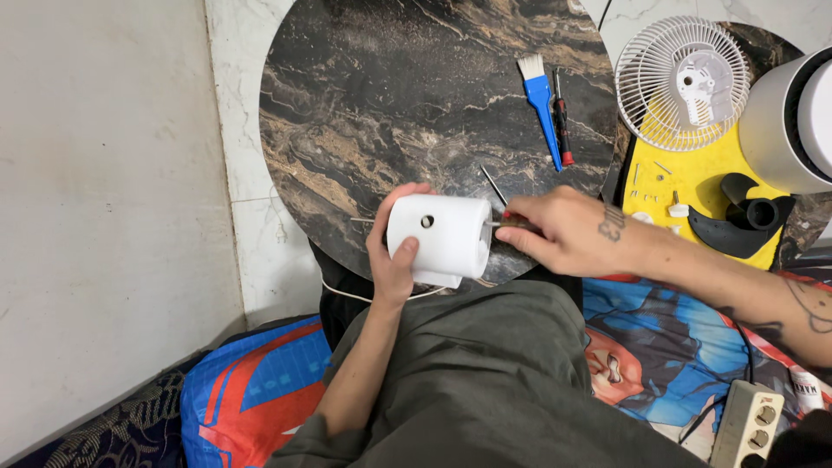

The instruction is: The person assembles a small white appliance by inserting a screwdriver into the central hub, rotating it, and then attaching a white cap. They also use a blue brush to clean a small white component before inserting it into the device.

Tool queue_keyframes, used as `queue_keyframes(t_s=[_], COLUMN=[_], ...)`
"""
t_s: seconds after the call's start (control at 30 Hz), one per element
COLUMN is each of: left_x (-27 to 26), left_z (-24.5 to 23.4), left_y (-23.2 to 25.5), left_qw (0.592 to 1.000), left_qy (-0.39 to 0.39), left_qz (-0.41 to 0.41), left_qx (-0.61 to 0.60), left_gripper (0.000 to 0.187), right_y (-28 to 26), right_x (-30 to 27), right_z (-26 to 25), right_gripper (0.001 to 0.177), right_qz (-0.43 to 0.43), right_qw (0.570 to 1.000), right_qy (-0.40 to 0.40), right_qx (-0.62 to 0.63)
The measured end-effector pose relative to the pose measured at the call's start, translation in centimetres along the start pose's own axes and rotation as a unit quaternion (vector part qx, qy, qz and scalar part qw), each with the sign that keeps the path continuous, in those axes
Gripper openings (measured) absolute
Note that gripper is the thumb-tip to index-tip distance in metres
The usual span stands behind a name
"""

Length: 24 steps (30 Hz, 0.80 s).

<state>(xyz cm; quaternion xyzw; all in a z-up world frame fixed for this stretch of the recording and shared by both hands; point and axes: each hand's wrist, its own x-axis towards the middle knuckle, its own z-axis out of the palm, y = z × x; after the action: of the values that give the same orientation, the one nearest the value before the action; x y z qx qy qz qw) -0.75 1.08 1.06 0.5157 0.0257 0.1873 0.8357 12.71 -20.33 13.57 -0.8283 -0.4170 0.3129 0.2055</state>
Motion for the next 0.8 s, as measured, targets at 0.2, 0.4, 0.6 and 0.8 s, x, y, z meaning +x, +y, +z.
queue_keyframes(t_s=[0.2,0.4,0.6,0.8], left_x=[0.1,0.5,0.5,0.3], left_z=[0.0,-0.1,-0.7,0.2], left_y=[0.2,-1.5,-1.6,-0.2], left_qw=[0.998,0.977,0.967,0.991], left_qy=[0.015,0.076,0.096,0.045], left_qz=[0.010,-0.124,-0.176,-0.107], left_qx=[0.060,-0.155,-0.157,-0.062], left_gripper=[0.067,0.062,0.062,0.059], right_y=[0.0,-3.0,-2.8,-2.7], right_x=[0.7,0.2,-0.1,-0.5], right_z=[0.6,0.2,-1.5,-1.2], right_gripper=[0.029,0.032,0.047,0.041], right_qz=[0.087,-0.163,-0.271,-0.246], right_qw=[0.979,0.942,0.866,0.869], right_qy=[0.012,0.214,0.178,0.139], right_qx=[0.186,-0.201,-0.381,-0.405])
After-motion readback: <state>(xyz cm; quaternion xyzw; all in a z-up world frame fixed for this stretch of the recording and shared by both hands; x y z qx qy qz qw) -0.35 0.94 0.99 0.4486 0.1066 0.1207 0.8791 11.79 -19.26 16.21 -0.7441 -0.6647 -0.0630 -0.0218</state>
